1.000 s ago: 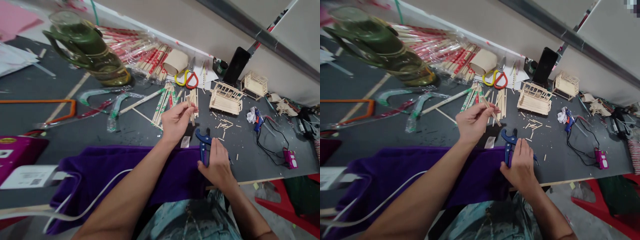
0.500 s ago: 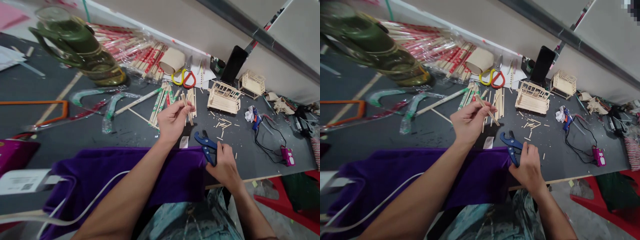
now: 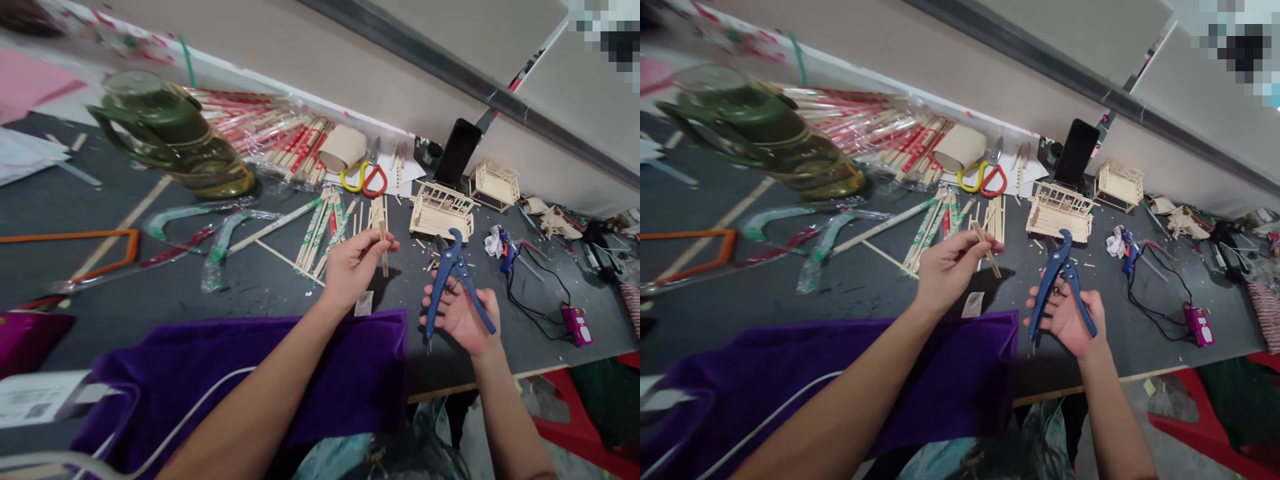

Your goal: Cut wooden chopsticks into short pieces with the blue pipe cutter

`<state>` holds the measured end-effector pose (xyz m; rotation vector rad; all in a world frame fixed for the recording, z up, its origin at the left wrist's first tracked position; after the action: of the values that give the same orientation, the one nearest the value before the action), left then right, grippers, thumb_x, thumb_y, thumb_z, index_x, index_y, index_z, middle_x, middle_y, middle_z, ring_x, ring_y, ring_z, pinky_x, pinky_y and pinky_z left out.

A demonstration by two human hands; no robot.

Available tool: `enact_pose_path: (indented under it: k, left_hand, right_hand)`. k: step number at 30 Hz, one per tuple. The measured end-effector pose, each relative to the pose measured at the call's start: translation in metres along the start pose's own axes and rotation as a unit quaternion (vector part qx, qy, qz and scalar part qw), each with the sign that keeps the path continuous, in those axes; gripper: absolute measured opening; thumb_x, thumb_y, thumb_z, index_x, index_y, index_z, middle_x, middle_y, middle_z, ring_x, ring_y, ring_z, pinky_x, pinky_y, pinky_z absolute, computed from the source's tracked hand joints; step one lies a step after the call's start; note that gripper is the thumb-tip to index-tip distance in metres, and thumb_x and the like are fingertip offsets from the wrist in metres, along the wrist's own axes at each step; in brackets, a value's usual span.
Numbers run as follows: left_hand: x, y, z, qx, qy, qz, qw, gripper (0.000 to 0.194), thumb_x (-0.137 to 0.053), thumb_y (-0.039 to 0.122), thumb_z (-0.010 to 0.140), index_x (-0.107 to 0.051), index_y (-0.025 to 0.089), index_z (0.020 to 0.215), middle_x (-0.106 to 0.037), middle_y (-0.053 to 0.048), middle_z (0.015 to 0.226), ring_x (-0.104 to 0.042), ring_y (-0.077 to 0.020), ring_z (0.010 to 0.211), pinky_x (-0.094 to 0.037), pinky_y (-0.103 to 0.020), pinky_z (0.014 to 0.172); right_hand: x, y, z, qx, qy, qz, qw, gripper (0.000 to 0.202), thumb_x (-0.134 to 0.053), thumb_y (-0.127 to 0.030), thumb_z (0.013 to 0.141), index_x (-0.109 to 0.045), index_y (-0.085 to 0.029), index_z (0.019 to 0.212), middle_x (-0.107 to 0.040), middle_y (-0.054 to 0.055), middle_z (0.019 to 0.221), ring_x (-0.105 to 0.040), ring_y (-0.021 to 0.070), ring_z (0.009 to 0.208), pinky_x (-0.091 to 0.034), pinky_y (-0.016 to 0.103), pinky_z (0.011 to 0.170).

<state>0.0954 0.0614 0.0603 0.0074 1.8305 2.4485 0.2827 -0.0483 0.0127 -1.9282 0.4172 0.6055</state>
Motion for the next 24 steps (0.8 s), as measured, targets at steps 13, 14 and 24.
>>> enact_pose_path:
  k: [13, 14, 24]
  left_hand:
    - [-0.011, -0.006, 0.0, 0.01, -0.055, -0.022, 0.998, 0.018, -0.06, 0.031, 0.092, -0.072, 0.018, 0.091, -0.079, -0.006, 0.089, -0.075, -0.0186, 0.085, -0.059, -0.031, 0.083]
    - [-0.012, -0.005, 0.0, 0.013, -0.064, -0.027, 0.997, 0.019, -0.061, 0.032, 0.092, -0.072, 0.017, 0.09, -0.079, -0.006, 0.089, -0.075, -0.0188, 0.084, -0.059, -0.031, 0.082]
    - [-0.025, 0.003, -0.002, -0.005, -0.116, -0.004, 0.993, 0.034, -0.059, 0.046, 0.093, -0.072, 0.017, 0.081, -0.074, -0.005, 0.075, -0.065, -0.0163, 0.065, -0.052, -0.027, 0.064]
  right_hand:
    - [-0.012, -0.076, 0.02, 0.299, 0.087, -0.559, 0.768, 0.064, -0.065, -0.022, 0.081, -0.048, -0.027, 0.142, -0.06, 0.01, 0.136, -0.057, 0.0289, 0.128, -0.043, 0.053, 0.112]
    - [-0.02, -0.079, 0.02, 0.32, 0.082, -0.607, 0.722, 0.065, -0.063, -0.02, 0.081, -0.047, -0.027, 0.143, -0.058, 0.011, 0.138, -0.055, 0.0294, 0.129, -0.042, 0.053, 0.113]
    - [-0.049, -0.093, 0.008, 0.366, 0.086, -0.761, 0.529, 0.071, -0.063, -0.015, 0.068, -0.048, -0.018, 0.138, -0.057, 0.016, 0.122, -0.056, 0.035, 0.115, -0.05, 0.052, 0.098]
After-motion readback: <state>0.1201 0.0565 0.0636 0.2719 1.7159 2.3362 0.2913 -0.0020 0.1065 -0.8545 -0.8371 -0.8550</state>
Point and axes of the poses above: each hand's wrist, its own z-axis towards the middle knuckle, its own x-axis out of the back of the hand, y = z × x, the point moved 10 cm from there along z, towards the middle knuckle
